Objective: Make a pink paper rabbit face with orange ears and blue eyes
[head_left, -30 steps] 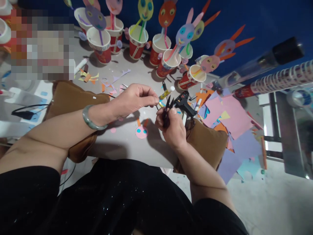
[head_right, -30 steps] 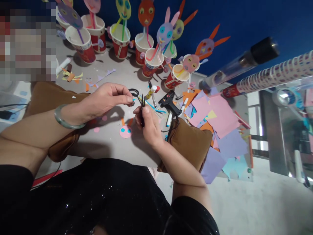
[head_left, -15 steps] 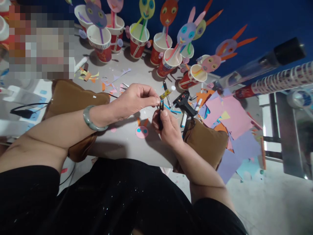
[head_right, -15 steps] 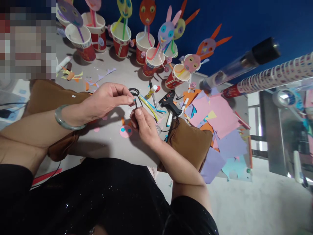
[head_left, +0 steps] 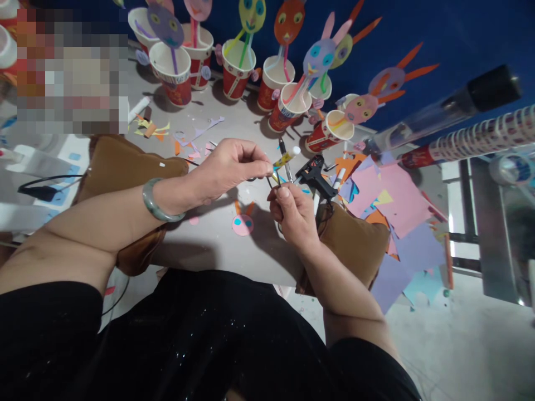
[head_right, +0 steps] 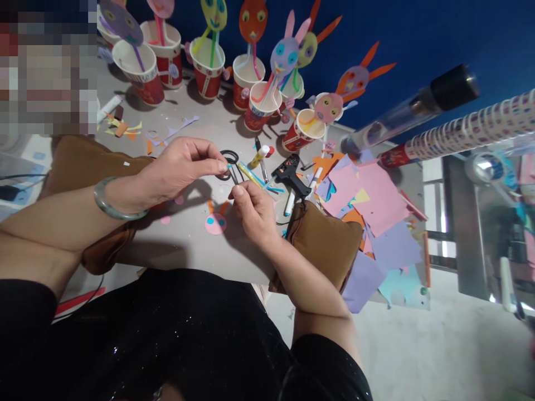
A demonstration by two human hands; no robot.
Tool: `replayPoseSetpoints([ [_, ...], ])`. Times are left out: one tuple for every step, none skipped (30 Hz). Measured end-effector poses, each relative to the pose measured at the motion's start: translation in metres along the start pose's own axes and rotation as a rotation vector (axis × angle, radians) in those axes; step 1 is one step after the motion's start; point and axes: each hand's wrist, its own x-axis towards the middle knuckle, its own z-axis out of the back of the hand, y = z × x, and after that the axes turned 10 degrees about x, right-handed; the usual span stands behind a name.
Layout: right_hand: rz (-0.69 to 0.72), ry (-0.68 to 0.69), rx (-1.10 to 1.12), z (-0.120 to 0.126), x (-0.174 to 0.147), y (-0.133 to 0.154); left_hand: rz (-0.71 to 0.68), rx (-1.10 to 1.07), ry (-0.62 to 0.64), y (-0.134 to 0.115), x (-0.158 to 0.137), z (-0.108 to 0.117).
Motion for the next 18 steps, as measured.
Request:
replayPoseSetpoints([
  [0.0, 0.002, -0.006, 0.0001, 0.0003, 0.0006, 0.001, 0.0, 0.003, 0.0, -0.0001, 0.0001],
  [0.002, 0.006, -0.009, 0.0003, 0.0006, 0.0012, 0.003, 0.002, 0.009, 0.0, -0.0002, 0.0003],
  [0.005, 0.011, -0.01, 0.0005, 0.001, 0.0018, 0.006, 0.007, 0.014, 0.0, -0.0004, 0.0005],
  [0.01, 0.015, -0.009, 0.0006, 0.0013, 0.0025, 0.009, 0.014, 0.019, 0.0, -0.0007, 0.0006],
  [0.014, 0.017, -0.007, 0.0007, 0.0016, 0.0033, 0.01, 0.022, 0.022, -0.0001, -0.0009, 0.0007],
  [0.018, 0.018, -0.003, 0.0008, 0.0018, 0.0041, 0.01, 0.029, 0.024, -0.0002, -0.0011, 0.0008],
  [0.021, 0.019, -0.001, 0.0009, 0.0019, 0.005, 0.008, 0.033, 0.027, -0.0003, -0.0014, 0.0009],
  [0.025, 0.018, -0.003, 0.0009, 0.002, 0.0059, 0.004, 0.035, 0.029, -0.0004, -0.0016, 0.0009],
  [0.027, 0.015, -0.01, 0.0009, 0.002, 0.0068, 0.001, 0.035, 0.029, -0.0006, -0.0018, 0.0008],
  [0.03, 0.012, -0.022, 0.0009, 0.0021, 0.0076, 0.0, 0.035, 0.03, -0.0009, -0.002, 0.0007],
  [0.032, 0.009, -0.036, 0.0009, 0.0021, 0.0083, 0.001, 0.036, 0.03, -0.0012, -0.0021, 0.0006],
  [0.034, 0.007, -0.048, 0.0009, 0.0021, 0.0088, 0.004, 0.04, 0.03, -0.0015, -0.0022, 0.0006],
  [0.034, 0.007, -0.057, 0.001, 0.0022, 0.0092, 0.007, 0.044, 0.03, -0.0018, -0.0023, 0.0005],
  [0.033, 0.007, -0.061, 0.001, 0.0023, 0.0095, 0.008, 0.047, 0.03, -0.0021, -0.0024, 0.0005],
  [0.03, 0.008, -0.062, 0.0011, 0.0025, 0.0096, 0.005, 0.049, 0.031, -0.0023, -0.0024, 0.0005],
  [0.026, 0.008, -0.062, 0.0012, 0.0027, 0.0096, 0.0, 0.049, 0.032, -0.0024, -0.0023, 0.0005],
  [0.02, 0.008, -0.061, 0.0013, 0.003, 0.0096, -0.006, 0.048, 0.032, -0.0025, -0.0022, 0.0006],
  [0.016, 0.009, -0.059, 0.0014, 0.0033, 0.0096, -0.01, 0.046, 0.033, -0.0026, -0.0022, 0.0007],
])
